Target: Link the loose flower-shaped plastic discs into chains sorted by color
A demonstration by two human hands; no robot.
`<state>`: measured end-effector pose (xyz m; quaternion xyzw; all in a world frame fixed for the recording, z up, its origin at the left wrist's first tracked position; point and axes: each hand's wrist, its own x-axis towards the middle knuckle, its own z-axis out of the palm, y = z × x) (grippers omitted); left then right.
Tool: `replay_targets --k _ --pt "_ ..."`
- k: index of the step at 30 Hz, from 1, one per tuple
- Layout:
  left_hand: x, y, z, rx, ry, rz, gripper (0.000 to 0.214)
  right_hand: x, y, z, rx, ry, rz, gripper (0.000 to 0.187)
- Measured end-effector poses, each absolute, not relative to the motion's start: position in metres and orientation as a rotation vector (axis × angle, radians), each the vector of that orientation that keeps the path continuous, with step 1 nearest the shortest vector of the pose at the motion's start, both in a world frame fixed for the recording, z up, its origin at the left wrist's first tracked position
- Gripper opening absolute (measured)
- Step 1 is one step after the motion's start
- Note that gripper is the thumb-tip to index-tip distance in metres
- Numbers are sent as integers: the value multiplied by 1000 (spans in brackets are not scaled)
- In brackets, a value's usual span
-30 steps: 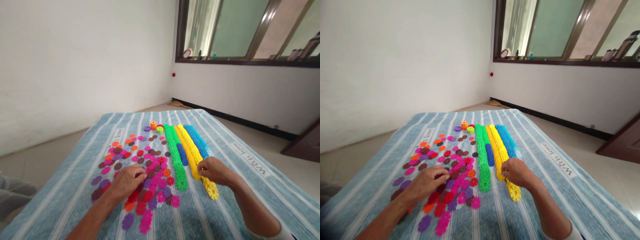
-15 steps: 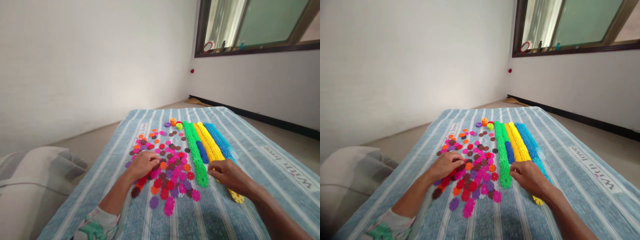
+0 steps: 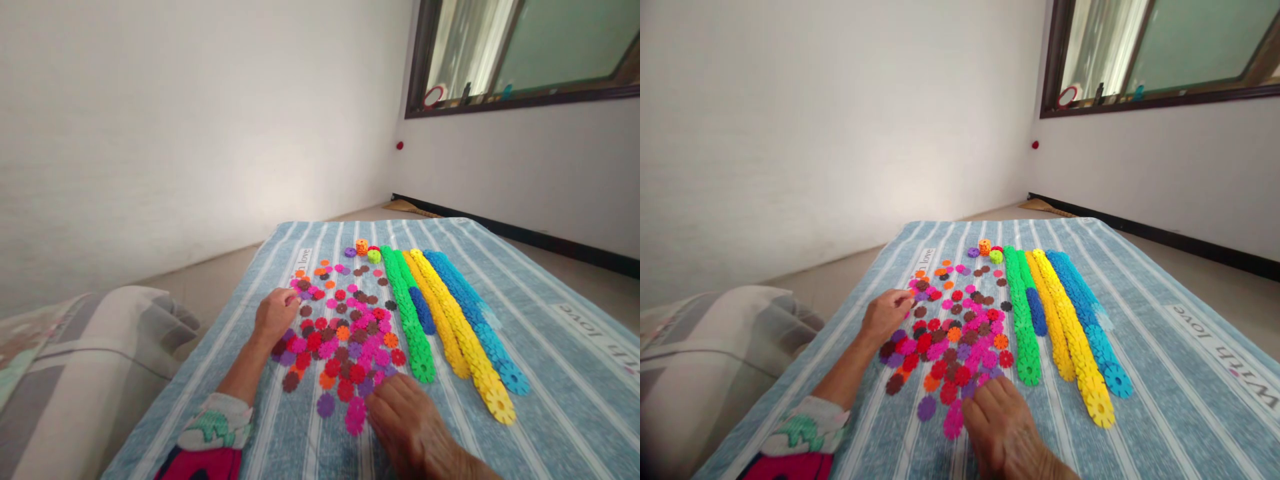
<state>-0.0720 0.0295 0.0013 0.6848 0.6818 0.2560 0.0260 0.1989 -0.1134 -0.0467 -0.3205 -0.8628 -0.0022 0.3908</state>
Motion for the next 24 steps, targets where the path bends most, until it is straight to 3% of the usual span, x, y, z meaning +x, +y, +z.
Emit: replay_targets --k 9,12,17,24 --pt "-80 42 -25 2149 2178 1025 25 203 -111 -61 -1050 -2128 -307 24" --pt "-87 45 -30 2032 2217 1066 28 204 -113 -70 -1061 -2207 -381 36" --pt "-95 43 -30 1806 2257 1062 31 199 -114 -92 -1070 -2234 -375 53" --pt "-90 39 -27 1721 2166 1092 36 189 -113 -107 -1069 -2289 -239 55"
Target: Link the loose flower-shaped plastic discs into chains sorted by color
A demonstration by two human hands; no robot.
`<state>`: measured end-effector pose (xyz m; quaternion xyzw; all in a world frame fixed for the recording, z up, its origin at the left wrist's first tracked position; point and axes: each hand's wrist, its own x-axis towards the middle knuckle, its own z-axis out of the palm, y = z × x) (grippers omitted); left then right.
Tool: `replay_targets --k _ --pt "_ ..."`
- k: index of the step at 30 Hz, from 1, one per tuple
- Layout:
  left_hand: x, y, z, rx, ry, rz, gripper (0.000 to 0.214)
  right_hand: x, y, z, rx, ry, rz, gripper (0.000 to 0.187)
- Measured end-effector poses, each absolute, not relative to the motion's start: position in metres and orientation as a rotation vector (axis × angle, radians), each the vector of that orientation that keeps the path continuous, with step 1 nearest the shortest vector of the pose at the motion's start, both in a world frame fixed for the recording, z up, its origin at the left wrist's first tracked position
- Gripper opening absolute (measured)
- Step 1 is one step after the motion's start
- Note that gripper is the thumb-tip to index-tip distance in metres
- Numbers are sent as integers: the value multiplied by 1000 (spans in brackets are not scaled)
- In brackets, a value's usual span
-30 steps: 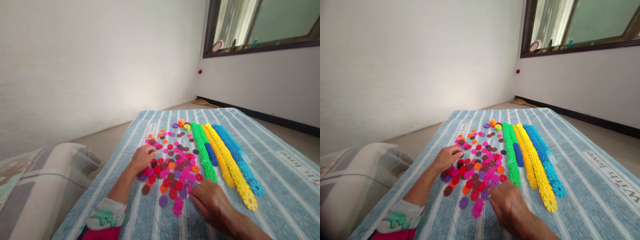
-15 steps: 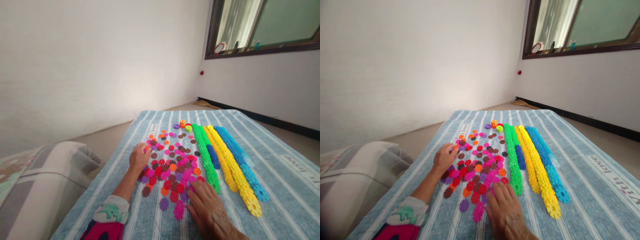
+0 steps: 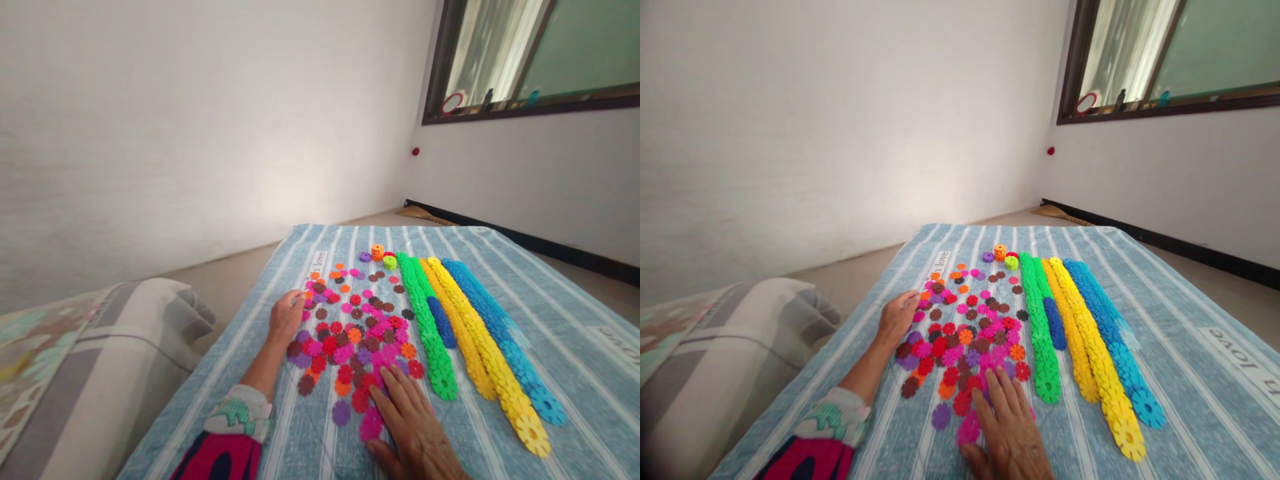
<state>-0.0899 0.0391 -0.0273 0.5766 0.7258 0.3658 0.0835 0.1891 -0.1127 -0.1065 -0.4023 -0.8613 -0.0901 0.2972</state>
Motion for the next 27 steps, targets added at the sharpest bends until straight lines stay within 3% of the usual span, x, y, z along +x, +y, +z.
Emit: replay_targets --k 6,14,22,27 --pt "-89 38 -28 1715 2128 1117 38 185 -109 -91 -1051 -2370 -191 58" --pt "-88 39 -28 1736 2148 1029 40 177 -82 -58 -1500 -2268 -92 51" --pt "-88 39 -27 1778 2175 971 40 154 -96 -60 -1392 -2329 128 51" --pt "-88 40 -26 1812 2172 969 38 158 -82 -48 -1446 -2231 77 48"
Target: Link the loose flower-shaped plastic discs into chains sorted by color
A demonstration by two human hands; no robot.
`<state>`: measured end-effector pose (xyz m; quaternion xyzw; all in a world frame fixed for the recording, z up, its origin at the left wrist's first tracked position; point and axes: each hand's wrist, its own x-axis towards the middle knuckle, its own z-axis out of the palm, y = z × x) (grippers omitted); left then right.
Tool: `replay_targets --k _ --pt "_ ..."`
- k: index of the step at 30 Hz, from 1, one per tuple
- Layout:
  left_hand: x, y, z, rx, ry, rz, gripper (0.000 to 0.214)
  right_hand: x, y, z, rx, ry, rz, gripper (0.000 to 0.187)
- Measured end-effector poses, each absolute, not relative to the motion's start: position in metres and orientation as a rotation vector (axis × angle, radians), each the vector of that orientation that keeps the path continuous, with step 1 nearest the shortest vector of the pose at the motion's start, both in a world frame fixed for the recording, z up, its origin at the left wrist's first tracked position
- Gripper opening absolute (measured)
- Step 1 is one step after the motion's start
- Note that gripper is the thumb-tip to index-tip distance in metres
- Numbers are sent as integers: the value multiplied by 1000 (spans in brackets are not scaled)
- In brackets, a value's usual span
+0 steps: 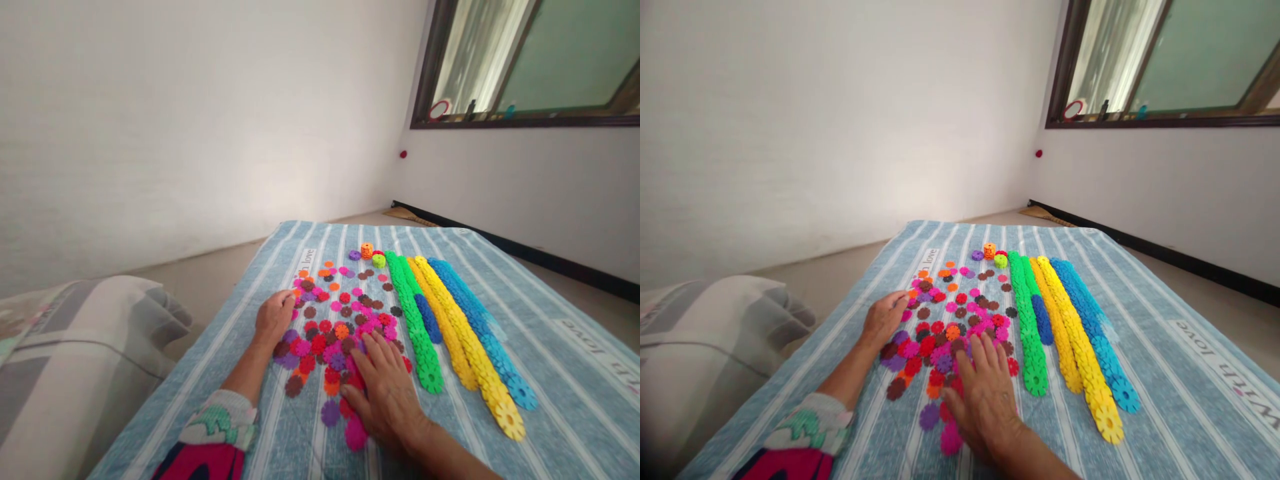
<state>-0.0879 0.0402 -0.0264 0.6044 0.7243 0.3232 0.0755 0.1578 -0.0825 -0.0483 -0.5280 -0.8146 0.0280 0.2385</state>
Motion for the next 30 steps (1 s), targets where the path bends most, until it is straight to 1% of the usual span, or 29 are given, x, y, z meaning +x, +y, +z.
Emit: replay_targets --k 4,9,14,20,23,25,27,30 --pt "-87 41 -25 1844 2178 948 36 162 -72 -39 -1547 -2196 47 44" --pt "-87 39 -25 1896 2171 929 34 161 -73 -37 -1432 -2233 96 21" --pt "-86 39 -24 1908 2164 882 36 166 -65 -38 -1432 -2214 75 13" --pt "-85 39 -23 1914 2167 856 37 159 -73 -40 -1390 -2258 63 19" --pt "-86 39 -23 1918 2161 861 36 156 -78 -37 -1373 -2255 113 12" --pt "-86 39 -24 1918 2156 865 35 157 -76 -35 -1379 -2253 113 10" --pt "-86 39 -23 1922 2152 867 35 159 -70 -36 -1401 -2252 82 15" --pt "-85 39 -23 1933 2150 860 34 160 -64 -40 -1387 -2275 73 30"
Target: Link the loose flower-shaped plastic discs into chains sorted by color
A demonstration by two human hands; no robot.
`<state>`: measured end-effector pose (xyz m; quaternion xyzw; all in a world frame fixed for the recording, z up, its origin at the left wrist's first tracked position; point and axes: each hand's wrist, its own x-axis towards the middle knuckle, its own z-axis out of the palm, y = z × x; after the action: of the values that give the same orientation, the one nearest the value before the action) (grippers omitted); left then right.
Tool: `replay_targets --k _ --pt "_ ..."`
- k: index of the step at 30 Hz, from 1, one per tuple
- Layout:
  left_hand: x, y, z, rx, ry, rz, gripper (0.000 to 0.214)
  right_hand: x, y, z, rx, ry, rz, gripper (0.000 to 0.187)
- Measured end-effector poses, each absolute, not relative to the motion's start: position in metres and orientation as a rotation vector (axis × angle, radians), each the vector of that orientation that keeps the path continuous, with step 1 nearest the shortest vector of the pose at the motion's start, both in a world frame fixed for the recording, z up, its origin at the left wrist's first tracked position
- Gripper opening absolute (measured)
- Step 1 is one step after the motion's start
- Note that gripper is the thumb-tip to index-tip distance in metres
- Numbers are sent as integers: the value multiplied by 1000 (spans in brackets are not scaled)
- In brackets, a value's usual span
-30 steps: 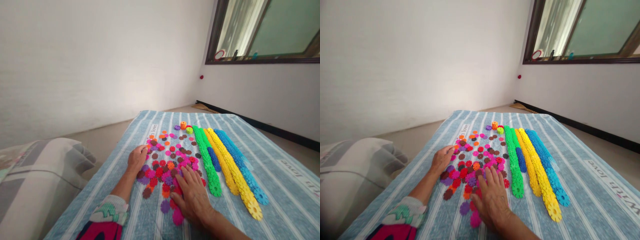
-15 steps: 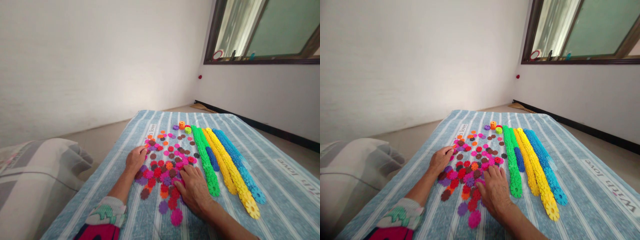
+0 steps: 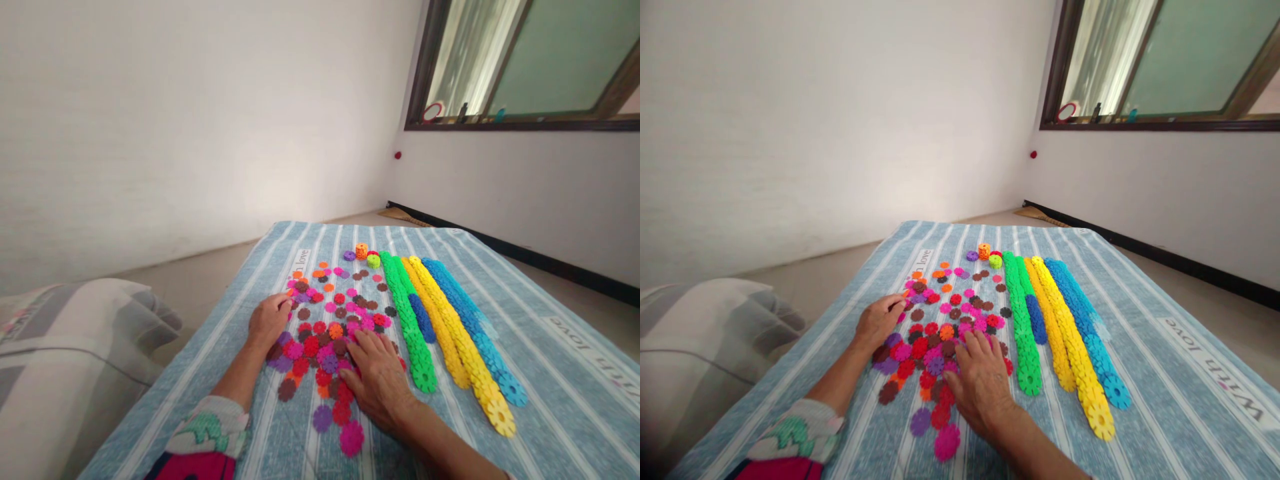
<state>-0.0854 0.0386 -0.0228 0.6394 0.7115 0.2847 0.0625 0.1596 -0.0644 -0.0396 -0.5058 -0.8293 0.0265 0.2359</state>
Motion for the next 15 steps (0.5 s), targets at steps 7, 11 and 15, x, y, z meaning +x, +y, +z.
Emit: replay_targets --k 7,11,15 --pt "-88 41 -27 1959 2148 895 31 155 -74 -39 -1223 -2361 187 22" --pt "-89 43 -29 1967 2139 884 32 157 -78 -39 -1171 -2332 184 13" --pt "-89 43 -30 1959 2157 865 32 160 -81 -44 -1176 -2336 148 14"
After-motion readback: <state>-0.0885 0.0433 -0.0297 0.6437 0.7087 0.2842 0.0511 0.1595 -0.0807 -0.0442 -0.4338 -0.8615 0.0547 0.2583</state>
